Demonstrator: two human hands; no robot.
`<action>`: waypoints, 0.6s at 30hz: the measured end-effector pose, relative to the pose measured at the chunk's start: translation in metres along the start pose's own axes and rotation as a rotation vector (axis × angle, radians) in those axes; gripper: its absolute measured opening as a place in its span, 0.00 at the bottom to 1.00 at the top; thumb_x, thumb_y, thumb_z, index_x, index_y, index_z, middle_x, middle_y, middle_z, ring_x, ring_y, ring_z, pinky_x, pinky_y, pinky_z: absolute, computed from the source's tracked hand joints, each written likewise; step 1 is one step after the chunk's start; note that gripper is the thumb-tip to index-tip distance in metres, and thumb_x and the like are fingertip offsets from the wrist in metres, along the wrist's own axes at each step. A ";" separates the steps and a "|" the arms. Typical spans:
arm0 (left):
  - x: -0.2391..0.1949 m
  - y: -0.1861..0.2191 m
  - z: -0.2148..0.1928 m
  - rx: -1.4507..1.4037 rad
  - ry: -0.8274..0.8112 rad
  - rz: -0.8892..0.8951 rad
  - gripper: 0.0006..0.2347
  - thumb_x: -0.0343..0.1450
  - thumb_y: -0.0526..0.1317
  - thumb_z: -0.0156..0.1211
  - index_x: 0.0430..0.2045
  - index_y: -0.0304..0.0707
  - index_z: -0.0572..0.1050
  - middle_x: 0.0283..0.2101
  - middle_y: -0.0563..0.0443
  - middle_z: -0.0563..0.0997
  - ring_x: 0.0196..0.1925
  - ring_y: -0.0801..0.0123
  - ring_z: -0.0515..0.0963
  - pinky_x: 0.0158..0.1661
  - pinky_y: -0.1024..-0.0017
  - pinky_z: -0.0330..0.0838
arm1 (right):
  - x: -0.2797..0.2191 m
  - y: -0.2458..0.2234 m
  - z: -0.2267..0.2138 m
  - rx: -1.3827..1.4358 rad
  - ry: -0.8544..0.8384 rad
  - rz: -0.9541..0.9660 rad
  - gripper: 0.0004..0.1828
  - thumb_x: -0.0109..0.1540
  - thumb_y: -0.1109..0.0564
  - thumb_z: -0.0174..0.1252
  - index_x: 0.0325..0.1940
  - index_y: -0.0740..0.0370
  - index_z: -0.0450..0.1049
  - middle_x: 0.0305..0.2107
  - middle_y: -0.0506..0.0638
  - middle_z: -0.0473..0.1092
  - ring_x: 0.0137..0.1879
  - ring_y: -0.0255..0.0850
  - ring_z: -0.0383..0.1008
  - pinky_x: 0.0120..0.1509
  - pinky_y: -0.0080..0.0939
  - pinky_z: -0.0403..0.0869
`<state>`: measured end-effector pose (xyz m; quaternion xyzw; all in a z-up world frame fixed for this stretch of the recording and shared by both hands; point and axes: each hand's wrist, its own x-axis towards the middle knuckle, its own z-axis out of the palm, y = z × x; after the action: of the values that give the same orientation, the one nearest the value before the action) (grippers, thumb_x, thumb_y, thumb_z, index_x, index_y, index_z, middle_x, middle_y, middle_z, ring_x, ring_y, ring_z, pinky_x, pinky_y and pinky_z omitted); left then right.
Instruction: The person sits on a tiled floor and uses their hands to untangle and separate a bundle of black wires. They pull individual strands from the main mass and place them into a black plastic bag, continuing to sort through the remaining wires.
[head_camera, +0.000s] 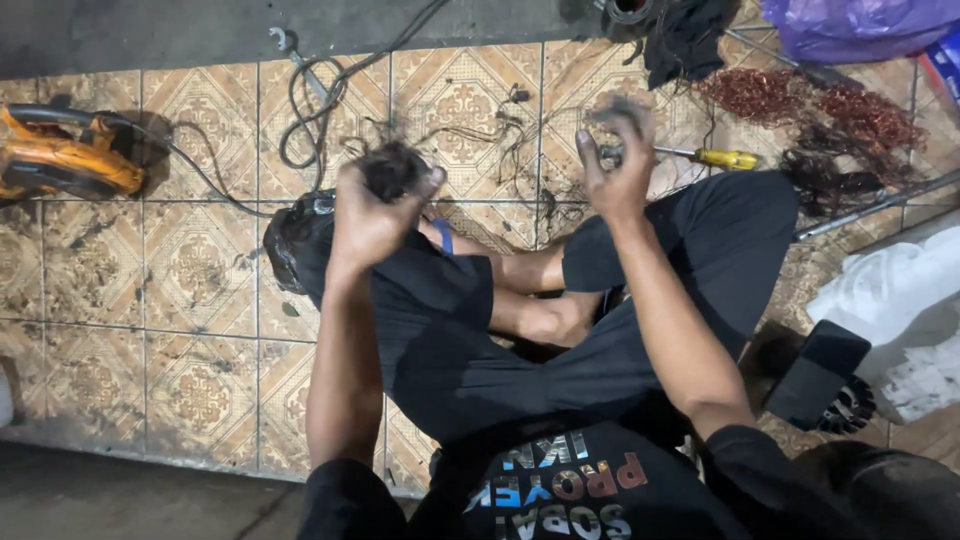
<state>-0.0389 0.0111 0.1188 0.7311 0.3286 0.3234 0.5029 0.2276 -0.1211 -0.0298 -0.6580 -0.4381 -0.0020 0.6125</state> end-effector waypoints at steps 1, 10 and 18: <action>-0.003 0.005 0.002 0.045 -0.059 0.025 0.11 0.65 0.31 0.70 0.13 0.34 0.73 0.11 0.51 0.64 0.15 0.75 0.60 0.21 0.78 0.55 | 0.002 0.007 0.002 0.040 -0.106 0.003 0.05 0.67 0.60 0.63 0.46 0.60 0.82 0.40 0.56 0.79 0.51 0.54 0.80 0.54 0.48 0.75; -0.006 -0.006 0.016 0.160 -0.115 -0.097 0.08 0.61 0.34 0.77 0.22 0.29 0.80 0.16 0.43 0.75 0.20 0.70 0.72 0.21 0.73 0.64 | -0.024 0.042 0.054 0.733 -0.147 0.785 0.08 0.67 0.56 0.62 0.49 0.61 0.78 0.40 0.54 0.76 0.47 0.42 0.80 0.50 0.43 0.82; 0.032 0.001 -0.022 -0.564 0.732 -0.286 0.11 0.70 0.42 0.65 0.21 0.41 0.70 0.14 0.60 0.63 0.09 0.78 0.62 0.12 0.77 0.59 | -0.014 0.013 0.015 1.093 -0.064 0.676 0.12 0.60 0.71 0.53 0.43 0.58 0.71 0.32 0.49 0.67 0.42 0.43 0.73 0.54 0.46 0.77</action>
<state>-0.0381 0.0484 0.1308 0.3519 0.4810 0.5635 0.5721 0.2183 -0.1152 -0.0521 -0.3523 -0.1625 0.4343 0.8129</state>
